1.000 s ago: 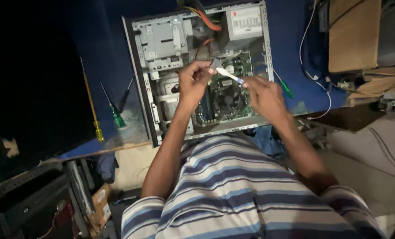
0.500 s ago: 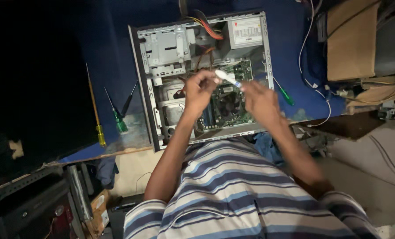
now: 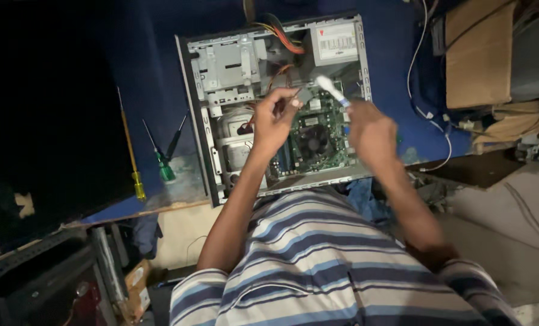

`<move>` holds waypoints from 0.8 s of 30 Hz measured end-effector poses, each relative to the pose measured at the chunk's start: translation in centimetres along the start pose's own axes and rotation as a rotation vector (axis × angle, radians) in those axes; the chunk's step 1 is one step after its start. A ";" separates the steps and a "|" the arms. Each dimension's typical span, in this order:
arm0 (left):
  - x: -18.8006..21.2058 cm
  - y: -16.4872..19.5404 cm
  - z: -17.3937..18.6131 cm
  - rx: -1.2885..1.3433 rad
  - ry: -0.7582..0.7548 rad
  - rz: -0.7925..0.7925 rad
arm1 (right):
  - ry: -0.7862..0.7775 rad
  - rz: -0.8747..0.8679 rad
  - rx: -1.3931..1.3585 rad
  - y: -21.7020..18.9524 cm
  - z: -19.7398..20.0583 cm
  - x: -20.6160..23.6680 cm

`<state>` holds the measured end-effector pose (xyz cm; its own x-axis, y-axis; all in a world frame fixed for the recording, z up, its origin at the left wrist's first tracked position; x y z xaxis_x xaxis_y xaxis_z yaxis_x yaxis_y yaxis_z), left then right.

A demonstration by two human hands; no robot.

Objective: The person works on an open desktop computer case on a workbench, unplugging and rerouting internal cables, manipulating connectors on the motherboard, and using a screwdriver on components. They occasionally brush the interior with a toothbrush and reposition the case while working.

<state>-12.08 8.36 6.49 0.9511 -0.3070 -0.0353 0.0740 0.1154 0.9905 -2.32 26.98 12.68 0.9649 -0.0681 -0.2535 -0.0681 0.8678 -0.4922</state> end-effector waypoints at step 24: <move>-1.1 2.0 2.4 -0.461 0.147 -0.353 | 0.023 0.127 0.007 -1.1 0.3 -3.4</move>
<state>-13.70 6.70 8.80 0.8745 -0.2714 -0.4021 0.4842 0.4380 0.7575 -5.41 26.42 14.29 0.9426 0.0312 -0.3325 -0.1874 0.8735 -0.4492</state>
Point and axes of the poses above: each hand's wrist, its own x-axis away from the middle knuckle, its own z-axis out of the back of the hand, y = z × x, the point moved 6 cm from there along -x, towards the middle knuckle, and after that the axes turned 8 degrees about -x, right-handed, at the moved point
